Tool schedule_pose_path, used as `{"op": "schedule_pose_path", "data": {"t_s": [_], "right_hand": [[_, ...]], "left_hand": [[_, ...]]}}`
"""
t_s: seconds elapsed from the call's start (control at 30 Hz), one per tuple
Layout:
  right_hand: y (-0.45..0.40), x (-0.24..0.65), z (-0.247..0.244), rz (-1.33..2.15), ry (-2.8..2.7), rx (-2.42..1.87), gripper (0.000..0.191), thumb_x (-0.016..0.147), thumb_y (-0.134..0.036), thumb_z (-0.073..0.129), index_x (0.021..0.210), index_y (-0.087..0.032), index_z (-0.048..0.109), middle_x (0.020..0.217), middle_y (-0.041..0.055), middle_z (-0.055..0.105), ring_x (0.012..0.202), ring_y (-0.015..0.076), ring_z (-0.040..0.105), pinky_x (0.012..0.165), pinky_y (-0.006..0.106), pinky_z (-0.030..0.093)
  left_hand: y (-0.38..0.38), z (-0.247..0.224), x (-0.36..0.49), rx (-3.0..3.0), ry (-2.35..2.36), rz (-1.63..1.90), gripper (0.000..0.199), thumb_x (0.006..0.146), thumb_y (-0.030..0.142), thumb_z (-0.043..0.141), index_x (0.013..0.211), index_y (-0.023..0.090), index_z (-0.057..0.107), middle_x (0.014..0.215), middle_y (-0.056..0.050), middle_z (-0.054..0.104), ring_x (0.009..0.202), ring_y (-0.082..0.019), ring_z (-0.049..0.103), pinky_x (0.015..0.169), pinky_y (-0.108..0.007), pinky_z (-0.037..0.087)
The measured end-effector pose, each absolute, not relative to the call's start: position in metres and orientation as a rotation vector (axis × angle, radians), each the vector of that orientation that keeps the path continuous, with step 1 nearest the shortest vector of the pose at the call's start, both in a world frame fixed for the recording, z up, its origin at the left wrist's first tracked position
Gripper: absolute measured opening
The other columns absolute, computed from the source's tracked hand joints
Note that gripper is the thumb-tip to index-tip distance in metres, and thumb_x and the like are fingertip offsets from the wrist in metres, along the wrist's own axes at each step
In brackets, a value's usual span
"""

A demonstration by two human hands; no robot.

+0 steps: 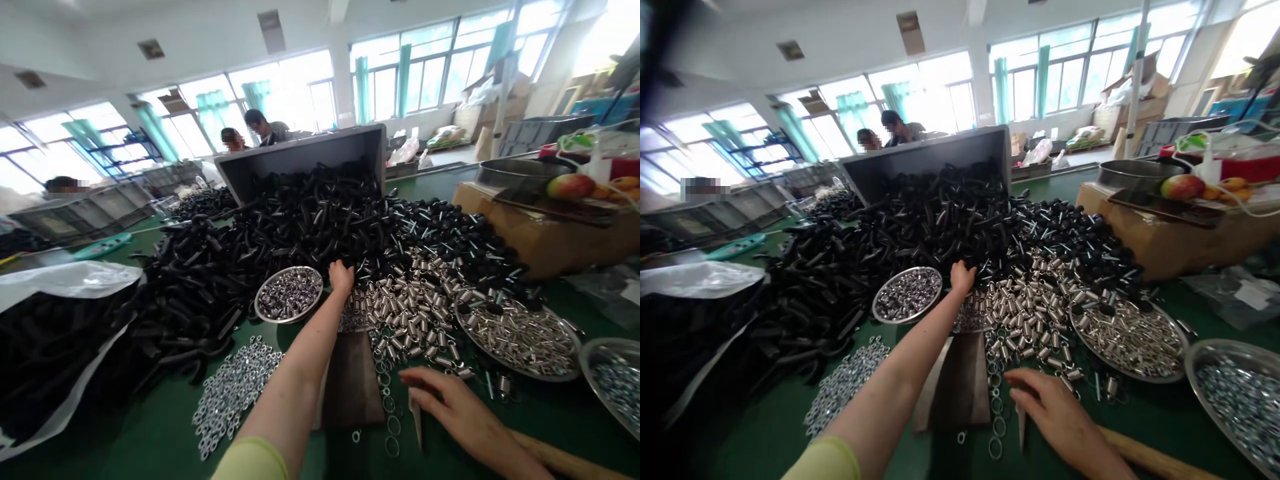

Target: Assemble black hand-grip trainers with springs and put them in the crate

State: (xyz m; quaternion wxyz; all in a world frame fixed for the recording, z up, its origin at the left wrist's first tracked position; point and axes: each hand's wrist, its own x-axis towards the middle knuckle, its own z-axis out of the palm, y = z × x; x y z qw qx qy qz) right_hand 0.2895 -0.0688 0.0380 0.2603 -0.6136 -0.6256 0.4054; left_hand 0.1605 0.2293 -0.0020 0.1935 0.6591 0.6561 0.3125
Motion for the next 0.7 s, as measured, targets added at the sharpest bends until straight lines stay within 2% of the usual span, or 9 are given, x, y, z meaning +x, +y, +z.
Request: {"op": "schedule_pose_path", "data": {"t_s": [0.1, 0.23, 0.33, 0.47, 0.57, 0.7], "right_hand": [[-0.060, 0.307, 0.033, 0.949, -1.706, -1.715, 0.032, 0.088, -0.037, 0.044, 0.109, -0.022, 0.063, 0.111, 0.0049, 0.066, 0.102, 0.0206, 0.059, 0.090, 0.034, 0.043], [-0.032, 0.318, 0.025, 0.506, -1.762, -1.962, 0.027, 0.089, -0.033, 0.041, 0.095, -0.020, 0.064, 0.097, 0.0064, 0.067, 0.090, 0.0209, 0.061, 0.080, 0.033, 0.043], [-0.008, 0.315, 0.016, 0.223, -1.788, -2.199, 0.025, 0.087, -0.037, 0.045, 0.089, -0.019, 0.062, 0.092, 0.0082, 0.066, 0.087, 0.0233, 0.061, 0.071, 0.033, 0.043], [0.010, 0.311, 0.004, 0.215, -1.814, -2.254, 0.022, 0.082, -0.039, 0.051, 0.082, -0.020, 0.060, 0.093, 0.0093, 0.065, 0.089, 0.0256, 0.061, 0.066, 0.032, 0.042], [0.011, 0.317, -0.003, 0.282, -1.839, -2.219, 0.020, 0.081, -0.037, 0.050, 0.084, -0.019, 0.059, 0.094, 0.0092, 0.065, 0.086, 0.0248, 0.062, 0.067, 0.033, 0.043], [0.002, 0.324, -0.011, 0.355, -1.628, -2.135, 0.030, 0.078, -0.043, 0.051, 0.096, -0.019, 0.056, 0.091, 0.0114, 0.067, 0.079, 0.0271, 0.064, 0.069, 0.038, 0.047]], "left_hand": [[0.229, -0.002, 0.159, 1.792, 1.824, 0.918, 0.028, 0.074, 0.026, 0.064, 0.098, 0.014, 0.057, 0.110, -0.016, 0.058, 0.108, -0.028, 0.054, 0.089, -0.036, 0.041], [0.209, 0.010, 0.156, 1.741, 1.697, 1.041, 0.035, 0.075, 0.023, 0.062, 0.107, 0.015, 0.050, 0.099, -0.012, 0.062, 0.096, -0.025, 0.060, 0.084, -0.036, 0.044], [0.178, 0.027, 0.145, 1.741, 1.528, 1.140, 0.038, 0.075, 0.024, 0.062, 0.110, 0.018, 0.049, 0.097, -0.006, 0.063, 0.091, -0.020, 0.061, 0.081, -0.030, 0.045], [0.124, 0.051, 0.097, 1.574, 1.210, 1.234, 0.030, 0.073, 0.026, 0.064, 0.101, 0.020, 0.056, 0.083, 0.000, 0.063, 0.077, -0.016, 0.062, 0.073, -0.027, 0.048], [0.083, 0.060, 0.037, 1.257, 1.076, 1.363, 0.025, 0.067, 0.025, 0.067, 0.089, 0.018, 0.058, 0.074, 0.002, 0.058, 0.064, -0.012, 0.059, 0.066, -0.025, 0.047], [0.032, 0.050, -0.054, 1.205, 1.422, 1.330, 0.024, 0.063, 0.029, 0.070, 0.079, 0.015, 0.061, 0.061, 0.004, 0.054, 0.051, -0.008, 0.048, 0.052, -0.020, 0.037]]}}
